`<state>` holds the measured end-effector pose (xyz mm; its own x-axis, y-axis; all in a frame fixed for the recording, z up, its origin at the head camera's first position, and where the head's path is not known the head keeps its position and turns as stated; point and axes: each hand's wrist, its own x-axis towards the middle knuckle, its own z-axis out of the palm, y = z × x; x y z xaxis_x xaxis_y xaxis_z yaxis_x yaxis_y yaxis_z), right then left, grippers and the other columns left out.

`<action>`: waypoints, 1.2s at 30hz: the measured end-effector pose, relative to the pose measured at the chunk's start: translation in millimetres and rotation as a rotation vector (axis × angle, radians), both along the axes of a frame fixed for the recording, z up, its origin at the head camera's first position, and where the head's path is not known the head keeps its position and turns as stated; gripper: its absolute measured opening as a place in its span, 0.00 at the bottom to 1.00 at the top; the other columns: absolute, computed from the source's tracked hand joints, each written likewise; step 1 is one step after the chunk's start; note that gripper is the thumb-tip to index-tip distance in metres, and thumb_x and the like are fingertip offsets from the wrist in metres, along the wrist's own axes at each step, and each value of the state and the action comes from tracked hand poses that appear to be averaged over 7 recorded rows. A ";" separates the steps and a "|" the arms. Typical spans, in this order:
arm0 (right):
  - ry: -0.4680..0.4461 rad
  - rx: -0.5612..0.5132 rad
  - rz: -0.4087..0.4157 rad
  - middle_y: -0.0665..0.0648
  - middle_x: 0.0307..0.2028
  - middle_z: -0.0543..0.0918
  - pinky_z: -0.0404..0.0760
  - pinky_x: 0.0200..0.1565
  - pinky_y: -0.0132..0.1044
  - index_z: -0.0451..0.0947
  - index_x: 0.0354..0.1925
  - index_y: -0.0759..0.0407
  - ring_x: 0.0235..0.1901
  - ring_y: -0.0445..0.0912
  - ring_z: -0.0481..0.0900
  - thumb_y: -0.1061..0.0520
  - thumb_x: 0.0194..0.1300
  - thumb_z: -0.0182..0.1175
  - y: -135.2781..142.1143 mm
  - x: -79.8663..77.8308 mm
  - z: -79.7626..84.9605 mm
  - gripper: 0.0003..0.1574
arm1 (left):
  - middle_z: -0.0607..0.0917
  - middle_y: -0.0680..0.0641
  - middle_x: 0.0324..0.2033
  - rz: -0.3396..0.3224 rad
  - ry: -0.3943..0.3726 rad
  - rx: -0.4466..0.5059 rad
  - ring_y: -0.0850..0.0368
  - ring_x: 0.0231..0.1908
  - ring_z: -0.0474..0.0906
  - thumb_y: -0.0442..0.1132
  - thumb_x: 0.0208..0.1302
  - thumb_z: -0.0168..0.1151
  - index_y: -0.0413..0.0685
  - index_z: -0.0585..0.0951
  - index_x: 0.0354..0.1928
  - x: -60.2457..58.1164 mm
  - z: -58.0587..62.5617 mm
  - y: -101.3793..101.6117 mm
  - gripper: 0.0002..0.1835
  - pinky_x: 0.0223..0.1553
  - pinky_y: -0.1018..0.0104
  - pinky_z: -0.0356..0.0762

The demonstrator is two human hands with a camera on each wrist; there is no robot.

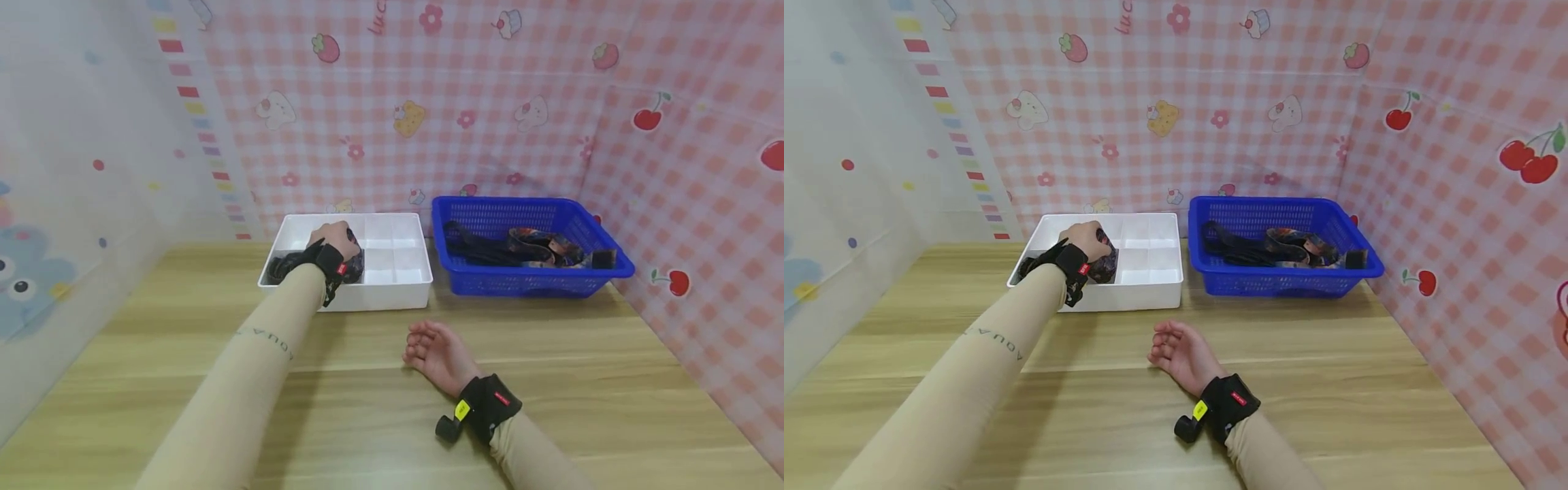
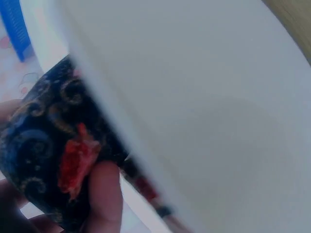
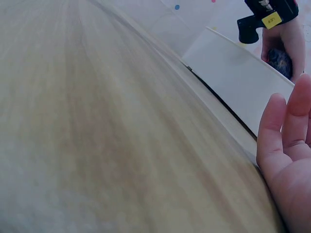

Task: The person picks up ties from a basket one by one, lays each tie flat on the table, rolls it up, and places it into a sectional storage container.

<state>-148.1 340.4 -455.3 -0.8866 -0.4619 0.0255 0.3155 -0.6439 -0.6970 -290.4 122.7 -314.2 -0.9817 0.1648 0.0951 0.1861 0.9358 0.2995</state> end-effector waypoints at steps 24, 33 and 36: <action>-0.014 0.029 -0.016 0.52 0.34 0.78 0.75 0.45 0.36 0.77 0.40 0.58 0.34 0.43 0.75 0.53 0.77 0.33 -2.3 -1.5 2.2 0.24 | 0.77 0.40 0.58 -0.064 -0.078 -0.165 0.36 0.62 0.58 0.58 0.72 0.41 0.46 0.72 0.64 0.7 -44.4 -6.8 0.30 0.60 0.35 0.50; -0.015 0.056 -0.034 0.52 0.34 0.77 0.75 0.45 0.37 0.76 0.40 0.57 0.33 0.43 0.74 0.52 0.76 0.38 -5.0 -2.8 -0.1 0.20 | 0.64 0.42 0.69 -0.097 -0.114 -0.146 0.36 0.68 0.49 0.65 0.72 0.31 0.58 0.64 0.72 -2.7 -57.7 -11.9 0.34 0.63 0.33 0.39; -0.010 0.063 -0.041 0.52 0.34 0.77 0.75 0.45 0.37 0.76 0.40 0.57 0.34 0.43 0.74 0.52 0.76 0.37 -1.6 -0.7 -0.2 0.21 | 0.65 0.39 0.67 -0.102 -0.119 -0.078 0.36 0.68 0.48 0.67 0.71 0.31 0.57 0.66 0.71 2.4 -47.8 -13.7 0.36 0.63 0.33 0.42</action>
